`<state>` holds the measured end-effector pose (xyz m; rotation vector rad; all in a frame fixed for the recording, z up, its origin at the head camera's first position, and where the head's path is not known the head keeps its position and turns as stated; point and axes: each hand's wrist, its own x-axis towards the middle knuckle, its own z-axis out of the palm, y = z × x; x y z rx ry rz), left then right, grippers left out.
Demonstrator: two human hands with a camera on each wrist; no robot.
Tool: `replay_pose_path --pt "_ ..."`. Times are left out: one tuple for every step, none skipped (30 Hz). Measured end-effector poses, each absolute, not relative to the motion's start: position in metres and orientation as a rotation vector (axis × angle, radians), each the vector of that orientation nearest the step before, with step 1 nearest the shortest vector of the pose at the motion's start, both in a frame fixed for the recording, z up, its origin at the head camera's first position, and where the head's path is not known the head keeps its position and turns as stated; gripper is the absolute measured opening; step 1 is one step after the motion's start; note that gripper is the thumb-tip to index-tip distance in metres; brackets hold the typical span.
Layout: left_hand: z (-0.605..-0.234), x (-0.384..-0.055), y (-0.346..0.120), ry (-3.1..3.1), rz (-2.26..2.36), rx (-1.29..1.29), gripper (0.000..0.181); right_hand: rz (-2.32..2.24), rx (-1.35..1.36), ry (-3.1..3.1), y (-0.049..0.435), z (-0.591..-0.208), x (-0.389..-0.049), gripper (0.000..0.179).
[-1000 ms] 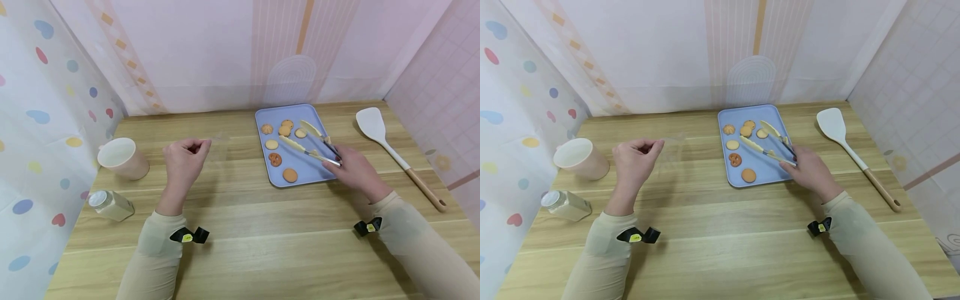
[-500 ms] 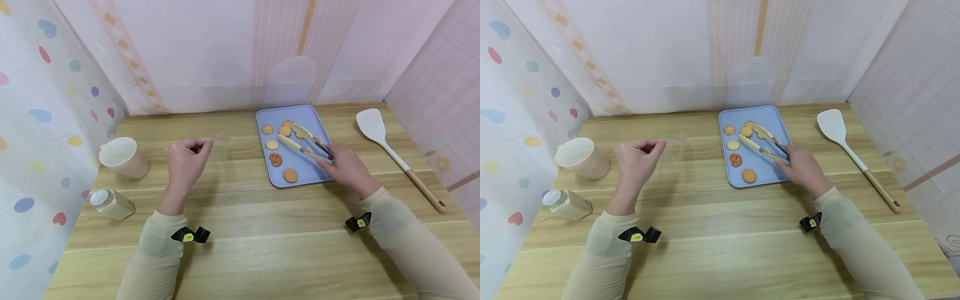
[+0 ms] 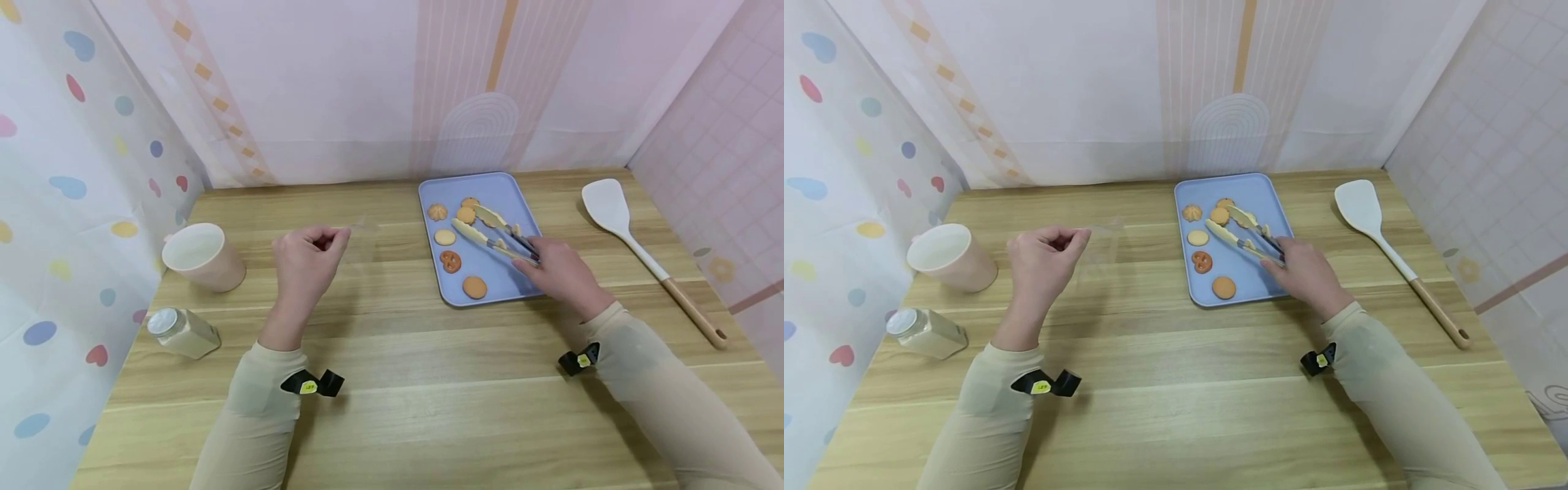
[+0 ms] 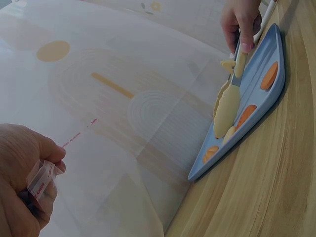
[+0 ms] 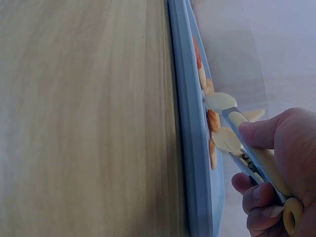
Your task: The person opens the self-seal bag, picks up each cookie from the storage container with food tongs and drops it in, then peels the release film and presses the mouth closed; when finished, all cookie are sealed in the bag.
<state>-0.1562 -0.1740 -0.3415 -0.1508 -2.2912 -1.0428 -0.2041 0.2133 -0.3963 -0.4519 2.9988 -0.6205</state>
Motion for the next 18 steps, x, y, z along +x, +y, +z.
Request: replay_pose_path --pt "-0.3414 -0.156 -0.174 -2.291 -1.041 -0.149 0.019 -0.622 -0.452 2.998 0.2128 -0.3966 -0.2047 0.038" --pt "-0.3414 -0.156 -0.1741 -2.293 -1.037 -0.146 0.019 -0.619 -0.458 2.999 0.2128 -0.3971 -0.2051 0.037" --pt "-0.3417 -0.1562 -0.1742 -2.293 -1.03 -0.145 0.019 -0.623 -0.462 3.0 0.2128 -0.3976 -0.2055 0.037" --pt "-0.3417 -0.1563 -0.1742 -2.294 -1.027 -0.146 0.019 -0.625 -0.466 3.001 0.2129 -0.3981 -0.2057 0.036" --pt "-0.3417 -0.1563 -0.1742 -2.294 -1.024 -0.147 0.019 -0.627 -0.47 3.002 0.213 -0.3984 -0.2059 0.037" --pt "-0.3421 -0.1566 -0.1743 -2.293 -1.02 -0.149 0.019 -0.626 -0.475 3.005 0.2131 -0.3989 -0.2062 0.037" --pt "-0.3422 -0.1567 -0.1744 -2.291 -1.017 -0.152 0.019 -0.627 -0.478 3.006 0.2133 -0.3991 -0.2064 0.038" --pt "-0.3424 -0.1568 -0.1745 -2.289 -1.014 -0.156 0.019 -0.625 -0.484 3.008 0.2136 -0.3993 -0.2064 0.039" --pt "-0.3425 -0.1569 -0.1746 -2.287 -1.011 -0.16 0.019 -0.624 -0.486 3.007 0.2136 -0.3995 -0.2064 0.041" --pt "-0.3427 -0.157 -0.1746 -2.284 -1.013 -0.161 0.019 -0.621 -0.488 3.007 0.2137 -0.3997 -0.2065 0.042" --pt "-0.3428 -0.157 -0.1747 -2.282 -1.012 -0.161 0.019 -0.621 -0.491 3.006 0.2137 -0.3997 -0.2066 0.044" --pt "-0.3428 -0.1571 -0.1747 -2.28 -1.01 -0.161 0.019 -0.621 -0.494 3.007 0.2137 -0.3999 -0.2066 0.045" --pt "-0.343 -0.1571 -0.1747 -2.28 -1.008 -0.158 0.019 -0.622 -0.493 3.006 0.2137 -0.4002 -0.2066 0.046" --pt "-0.3431 -0.157 -0.1747 -2.28 -1.005 -0.155 0.02 -0.621 -0.492 3.005 0.2136 -0.4004 -0.2065 0.046" --pt "-0.3428 -0.1569 -0.1746 -2.28 -1.001 -0.154 0.02 -0.624 -0.493 3.006 0.2135 -0.4007 -0.2065 0.046" --pt "-0.3429 -0.1569 -0.1745 -2.279 -1.0 -0.151 0.02 -0.627 -0.496 3.007 0.2135 -0.4009 -0.2063 0.046" --pt "-0.343 -0.1569 -0.1745 -2.278 -0.996 -0.148 0.02 -0.635 -0.498 3.007 0.2134 -0.4008 -0.2061 0.045" --pt "-0.3429 -0.1568 -0.1743 -2.278 -0.994 -0.148 0.02 -0.637 -0.498 3.009 0.2135 -0.4012 -0.2057 0.045"
